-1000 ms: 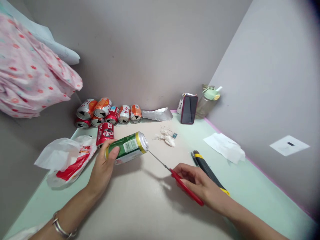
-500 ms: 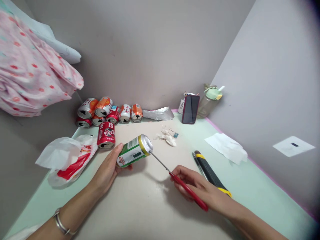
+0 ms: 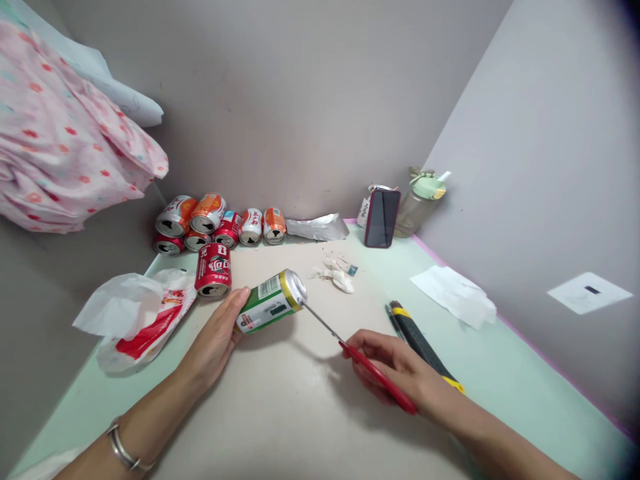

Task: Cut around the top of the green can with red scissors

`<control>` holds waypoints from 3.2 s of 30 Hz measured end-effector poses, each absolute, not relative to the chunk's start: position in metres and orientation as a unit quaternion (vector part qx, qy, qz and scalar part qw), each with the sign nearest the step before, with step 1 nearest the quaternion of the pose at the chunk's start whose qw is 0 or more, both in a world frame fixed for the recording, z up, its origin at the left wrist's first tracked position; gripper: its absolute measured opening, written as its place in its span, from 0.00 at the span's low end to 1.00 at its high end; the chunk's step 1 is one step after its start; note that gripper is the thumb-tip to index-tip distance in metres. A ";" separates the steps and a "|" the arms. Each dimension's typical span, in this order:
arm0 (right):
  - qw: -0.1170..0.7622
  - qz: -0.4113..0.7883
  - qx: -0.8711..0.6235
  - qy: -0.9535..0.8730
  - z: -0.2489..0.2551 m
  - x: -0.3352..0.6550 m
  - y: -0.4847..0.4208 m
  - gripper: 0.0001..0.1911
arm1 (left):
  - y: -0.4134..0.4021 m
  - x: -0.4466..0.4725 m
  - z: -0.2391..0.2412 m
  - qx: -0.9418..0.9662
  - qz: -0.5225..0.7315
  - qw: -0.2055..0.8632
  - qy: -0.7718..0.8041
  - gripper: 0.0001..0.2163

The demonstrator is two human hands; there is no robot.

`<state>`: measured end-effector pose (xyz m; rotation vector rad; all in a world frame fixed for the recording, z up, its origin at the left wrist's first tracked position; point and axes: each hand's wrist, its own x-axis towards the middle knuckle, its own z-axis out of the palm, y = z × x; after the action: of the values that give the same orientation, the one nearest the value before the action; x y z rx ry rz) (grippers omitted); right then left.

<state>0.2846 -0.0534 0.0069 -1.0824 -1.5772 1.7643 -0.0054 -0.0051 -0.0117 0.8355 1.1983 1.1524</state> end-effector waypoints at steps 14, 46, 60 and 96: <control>0.271 0.695 -0.405 -0.529 0.006 0.281 -0.051 0.21 | -0.009 -0.009 -0.018 0.643 0.410 0.329 0.557 0.33; 0.186 0.008 -0.517 -0.836 -0.013 0.278 -0.063 0.13 | -0.003 -0.018 -0.022 0.764 0.355 0.136 0.521 0.22; 0.256 0.761 -0.379 -0.460 0.015 0.288 -0.047 0.21 | -0.008 -0.008 -0.004 0.626 0.333 0.434 0.556 0.26; 0.176 0.522 -0.426 -0.718 0.026 0.283 -0.060 0.17 | -0.007 -0.024 0.000 0.668 0.355 0.448 0.475 0.33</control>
<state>0.2828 -0.0602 0.0261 -1.2063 -2.0322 1.4788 -0.0236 -0.0069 -0.0004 1.6542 1.1763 0.8794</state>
